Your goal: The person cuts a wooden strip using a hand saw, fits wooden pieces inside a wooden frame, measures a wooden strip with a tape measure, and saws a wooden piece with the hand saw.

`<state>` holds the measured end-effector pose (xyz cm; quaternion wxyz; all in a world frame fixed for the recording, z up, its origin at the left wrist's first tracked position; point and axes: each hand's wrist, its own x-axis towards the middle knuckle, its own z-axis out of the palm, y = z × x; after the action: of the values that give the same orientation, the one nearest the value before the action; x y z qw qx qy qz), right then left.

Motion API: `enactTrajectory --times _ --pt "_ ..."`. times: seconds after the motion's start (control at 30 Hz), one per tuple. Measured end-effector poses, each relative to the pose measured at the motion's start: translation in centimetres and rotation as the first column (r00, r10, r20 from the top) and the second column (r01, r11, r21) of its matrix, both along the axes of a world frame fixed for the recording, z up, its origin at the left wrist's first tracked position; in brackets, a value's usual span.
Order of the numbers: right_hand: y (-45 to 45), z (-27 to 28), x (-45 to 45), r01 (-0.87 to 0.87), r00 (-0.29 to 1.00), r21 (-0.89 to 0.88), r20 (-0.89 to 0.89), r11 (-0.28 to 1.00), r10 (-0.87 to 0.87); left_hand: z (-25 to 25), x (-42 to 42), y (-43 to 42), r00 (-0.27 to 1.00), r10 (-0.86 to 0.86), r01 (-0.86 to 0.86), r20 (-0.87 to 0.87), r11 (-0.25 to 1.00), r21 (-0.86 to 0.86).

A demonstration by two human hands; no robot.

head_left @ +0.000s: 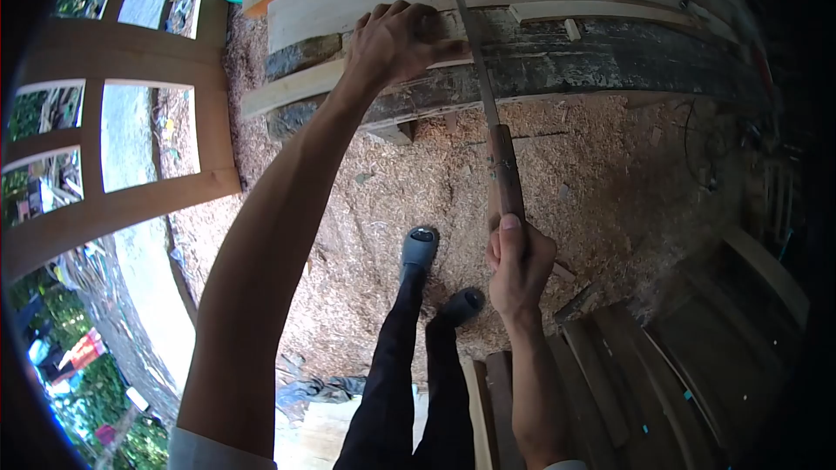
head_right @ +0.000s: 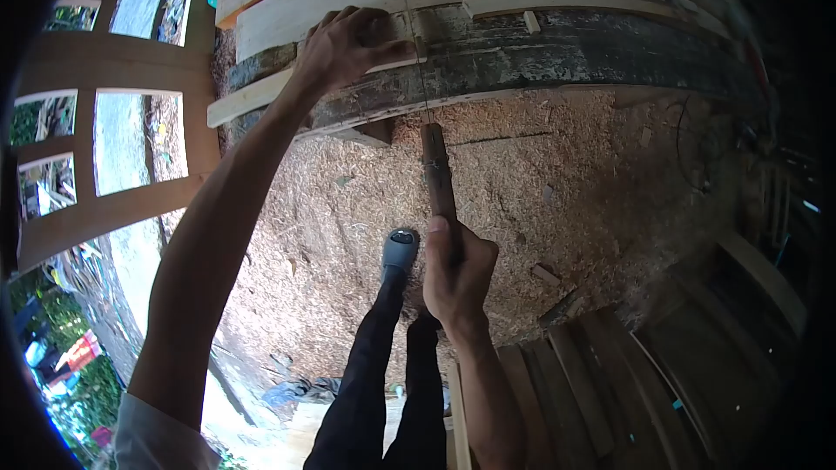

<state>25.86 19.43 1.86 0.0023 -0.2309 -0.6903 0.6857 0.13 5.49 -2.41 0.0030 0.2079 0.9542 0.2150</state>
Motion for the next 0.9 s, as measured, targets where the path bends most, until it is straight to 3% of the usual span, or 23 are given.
enactTrajectory --times 0.17,0.43,0.53,0.63,0.9 --pt "0.5 0.2 -0.1 0.064 0.996 -0.242 -0.037 0.968 -0.075 -0.8 -0.3 -0.1 1.0 0.003 -0.003 0.022 1.0 -0.002" --pt "0.6 1.1 0.0 0.023 0.999 -0.083 -0.024 0.996 -0.025 -1.3 -0.6 0.0 0.999 0.004 -0.003 0.042 1.0 -0.008" --pt "0.6 1.4 -0.1 0.031 0.999 -0.099 -0.005 0.995 -0.032 -1.5 -0.7 0.0 1.0 -0.002 -0.001 0.029 0.996 0.092" --pt "0.8 1.8 0.1 0.033 0.999 -0.141 0.029 0.99 -0.03 -1.1 -0.7 -0.1 0.999 -0.001 -0.001 0.038 0.999 0.054" --pt "0.5 1.4 -1.8 -0.017 0.999 0.007 0.032 1.0 0.017 -0.3 -0.1 0.0 1.0 0.023 -0.023 0.014 1.0 -0.012"
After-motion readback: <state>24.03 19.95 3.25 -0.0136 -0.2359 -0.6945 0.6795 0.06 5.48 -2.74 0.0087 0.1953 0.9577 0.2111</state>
